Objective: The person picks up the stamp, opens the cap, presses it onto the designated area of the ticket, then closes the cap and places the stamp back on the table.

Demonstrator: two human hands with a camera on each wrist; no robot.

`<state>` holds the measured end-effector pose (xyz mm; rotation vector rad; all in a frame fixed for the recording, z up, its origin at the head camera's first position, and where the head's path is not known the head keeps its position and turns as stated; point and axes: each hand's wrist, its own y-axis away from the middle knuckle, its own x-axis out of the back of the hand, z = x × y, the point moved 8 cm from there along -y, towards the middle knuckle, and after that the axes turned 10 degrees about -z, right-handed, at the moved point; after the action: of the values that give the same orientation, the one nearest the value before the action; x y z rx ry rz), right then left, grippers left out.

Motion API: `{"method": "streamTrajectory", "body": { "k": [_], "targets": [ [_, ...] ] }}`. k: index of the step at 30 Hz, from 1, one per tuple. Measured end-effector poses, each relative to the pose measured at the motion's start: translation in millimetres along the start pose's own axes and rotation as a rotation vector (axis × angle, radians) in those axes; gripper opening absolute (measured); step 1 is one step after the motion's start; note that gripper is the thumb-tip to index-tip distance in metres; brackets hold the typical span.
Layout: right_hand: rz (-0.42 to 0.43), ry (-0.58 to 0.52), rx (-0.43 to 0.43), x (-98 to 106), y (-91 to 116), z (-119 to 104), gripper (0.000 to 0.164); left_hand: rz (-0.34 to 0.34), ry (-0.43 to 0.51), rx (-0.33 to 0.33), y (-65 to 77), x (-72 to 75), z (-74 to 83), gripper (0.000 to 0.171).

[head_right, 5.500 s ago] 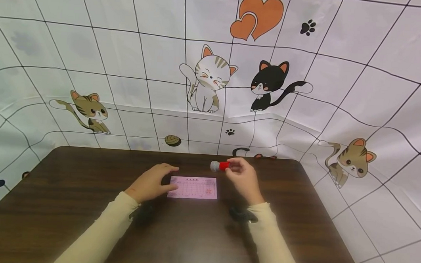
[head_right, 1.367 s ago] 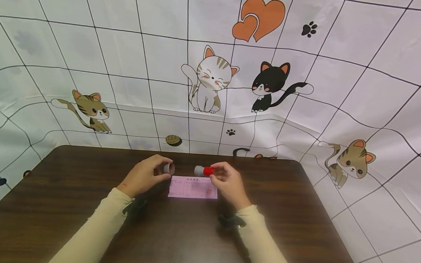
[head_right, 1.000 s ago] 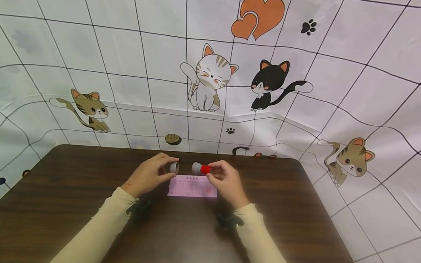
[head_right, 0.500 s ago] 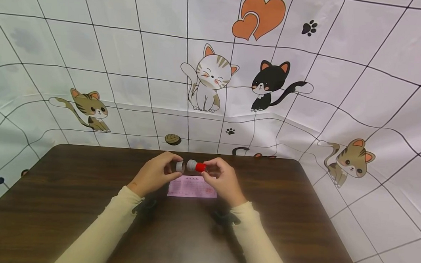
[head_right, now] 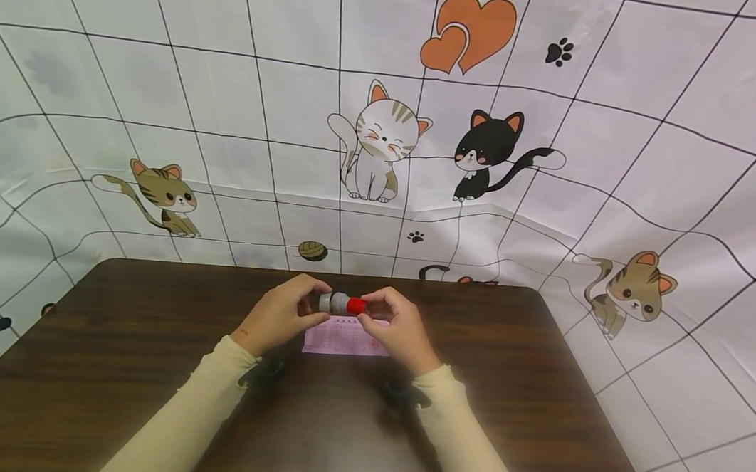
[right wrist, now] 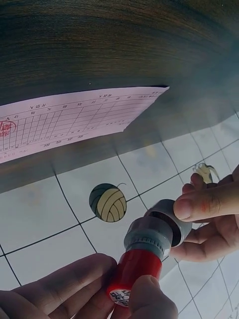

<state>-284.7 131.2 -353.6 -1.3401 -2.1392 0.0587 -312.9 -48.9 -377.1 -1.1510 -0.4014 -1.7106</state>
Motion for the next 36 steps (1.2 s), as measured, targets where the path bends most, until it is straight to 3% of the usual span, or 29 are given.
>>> {"method": "streamTrajectory", "body": {
  "k": [11,26,36],
  "targets": [
    [-0.012,0.013,-0.003,-0.3,-0.7,-2.8,0.027,-0.006,0.002,-0.011,-0.6,-0.3,5.0,0.041],
    [-0.023,-0.07,-0.026,-1.2,1.1,5.4,0.029,-0.004,0.019,-0.055,0.3,-1.3,7.2,0.041],
    [-0.065,-0.131,-0.026,-4.9,0.8,11.0,0.03,-0.069,0.059,-0.07,0.6,-5.2,10.9,0.041]
  ]
}}
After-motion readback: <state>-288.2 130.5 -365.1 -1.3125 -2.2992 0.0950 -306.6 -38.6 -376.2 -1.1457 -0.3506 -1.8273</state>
